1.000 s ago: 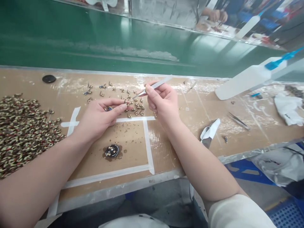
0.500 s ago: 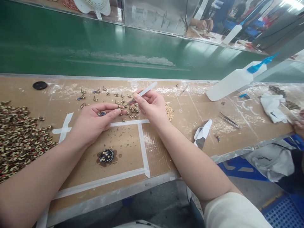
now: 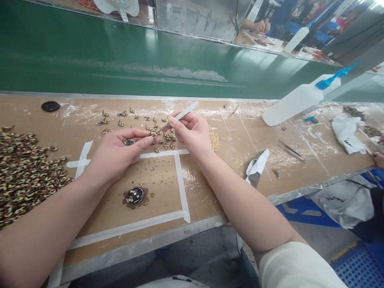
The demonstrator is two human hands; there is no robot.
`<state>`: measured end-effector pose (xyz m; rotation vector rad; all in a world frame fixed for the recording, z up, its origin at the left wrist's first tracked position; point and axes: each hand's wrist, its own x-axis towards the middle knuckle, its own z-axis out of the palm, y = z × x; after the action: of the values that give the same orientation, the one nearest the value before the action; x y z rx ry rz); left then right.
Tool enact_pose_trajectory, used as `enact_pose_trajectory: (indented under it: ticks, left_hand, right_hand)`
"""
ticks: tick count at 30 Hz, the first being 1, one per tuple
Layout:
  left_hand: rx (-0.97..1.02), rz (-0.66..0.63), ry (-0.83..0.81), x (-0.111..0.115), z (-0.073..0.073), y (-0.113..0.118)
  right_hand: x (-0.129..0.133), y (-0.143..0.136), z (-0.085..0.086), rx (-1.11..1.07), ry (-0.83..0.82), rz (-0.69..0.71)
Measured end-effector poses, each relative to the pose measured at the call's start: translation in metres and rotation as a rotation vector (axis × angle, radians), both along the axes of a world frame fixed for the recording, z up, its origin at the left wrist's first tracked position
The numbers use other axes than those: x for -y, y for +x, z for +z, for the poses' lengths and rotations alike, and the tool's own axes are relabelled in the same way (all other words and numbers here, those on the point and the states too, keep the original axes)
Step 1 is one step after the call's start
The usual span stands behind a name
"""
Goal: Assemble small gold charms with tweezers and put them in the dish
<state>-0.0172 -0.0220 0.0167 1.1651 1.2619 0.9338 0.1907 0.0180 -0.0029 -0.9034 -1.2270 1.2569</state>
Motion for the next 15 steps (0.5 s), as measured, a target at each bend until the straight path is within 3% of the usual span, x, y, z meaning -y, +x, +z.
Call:
enact_pose_trajectory:
  ticks: [15]
  left_hand:
    - [-0.029, 0.01, 0.012, 0.0004, -0.0006, 0.0003]
  right_hand:
    - [0.005, -0.0015, 0.0027, 0.068, 0.08, -0.068]
